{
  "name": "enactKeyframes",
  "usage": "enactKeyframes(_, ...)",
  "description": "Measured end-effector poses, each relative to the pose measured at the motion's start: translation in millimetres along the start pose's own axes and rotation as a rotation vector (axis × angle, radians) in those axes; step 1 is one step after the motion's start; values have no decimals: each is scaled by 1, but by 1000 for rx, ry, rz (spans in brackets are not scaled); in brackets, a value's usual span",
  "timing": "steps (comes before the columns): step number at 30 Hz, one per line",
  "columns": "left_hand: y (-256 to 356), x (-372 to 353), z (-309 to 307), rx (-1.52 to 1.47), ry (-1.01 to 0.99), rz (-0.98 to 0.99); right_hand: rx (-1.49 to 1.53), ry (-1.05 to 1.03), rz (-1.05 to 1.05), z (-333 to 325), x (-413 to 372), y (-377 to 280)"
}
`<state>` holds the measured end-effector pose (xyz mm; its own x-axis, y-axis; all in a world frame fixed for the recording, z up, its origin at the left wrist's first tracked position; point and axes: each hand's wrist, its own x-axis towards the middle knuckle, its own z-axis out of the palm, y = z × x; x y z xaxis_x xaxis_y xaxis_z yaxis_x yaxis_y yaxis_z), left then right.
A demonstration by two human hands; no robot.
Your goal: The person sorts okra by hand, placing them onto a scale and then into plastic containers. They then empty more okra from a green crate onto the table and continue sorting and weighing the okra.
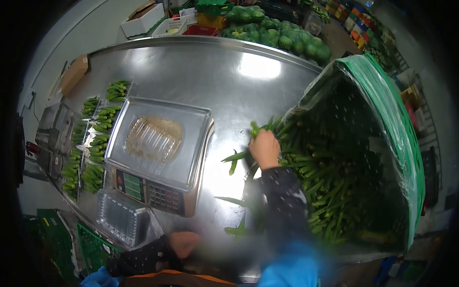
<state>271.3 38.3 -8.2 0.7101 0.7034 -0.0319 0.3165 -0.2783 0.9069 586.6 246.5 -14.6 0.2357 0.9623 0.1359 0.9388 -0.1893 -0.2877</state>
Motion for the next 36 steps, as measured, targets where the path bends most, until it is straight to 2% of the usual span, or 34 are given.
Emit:
enactKeyframes(1,0,-1,-1,-7,22,6,3,4,-6,18,13,2)
enactKeyframes(3,5,-2,-4,5,31,-19,-106,111,154,46,31,0)
enactKeyframes(4,6,-2,-5,8,33,-43,-85,-22,263,48,30,0)
enactKeyframes(7,1,-9,-5,3,111,-27,-62,41,291,56,25,1)
enactKeyframes(8,-2,-13,-3,-2,119,-42,-29,36,201,55,17,9)
enactKeyframes(9,-8,-14,-3,36,99,-32,-29,27,196,54,7,20)
enactKeyframes(11,-10,-9,-6,71,83,-17,143,-30,-83,48,-15,43)
enactKeyframes(13,-1,5,-9,-53,54,-185,326,-291,16,17,-39,45)
enactKeyframes(15,8,22,-7,-478,156,-354,955,-609,195,-6,-77,57)
enactKeyframes(17,-10,42,-2,-837,102,-247,1730,-763,426,-48,-127,28)
enactKeyframes(19,-3,64,-2,-917,-23,-367,1957,-922,425,-51,-167,27)
enactKeyframes(21,-3,86,16,-1223,-23,-691,1973,-937,476,-56,-202,18)
enactKeyframes(22,2,87,17,-1336,-112,-608,1971,-968,430,-61,-214,10)
enactKeyframes(23,9,86,18,-1446,-201,-521,1979,-957,450,-62,-226,3)
enactKeyframes(24,13,84,21,-1508,-175,-558,2047,-950,511,-61,-236,-5)
enactKeyframes(27,7,72,20,-1490,-284,-519,2133,-919,612,-62,-264,-25)
enactKeyframes(29,5,59,19,-1488,-293,-518,2068,-725,782,-69,-277,-43)
enactKeyframes(30,10,52,16,-1523,-218,-557,2145,-590,856,-61,-287,-43)
enactKeyframes(31,13,48,14,-1557,-143,-592,2149,-584,858,-57,-295,-44)
enactKeyframes(33,6,39,15,-1588,-154,-584,1942,-565,735,-55,-305,-49)
enactKeyframes(35,12,30,14,-1595,-231,-571,1982,-538,760,-57,-314,-65)
enactKeyframes(36,-8,25,25,-1566,-358,-459,1968,-506,763,-56,-318,-72)
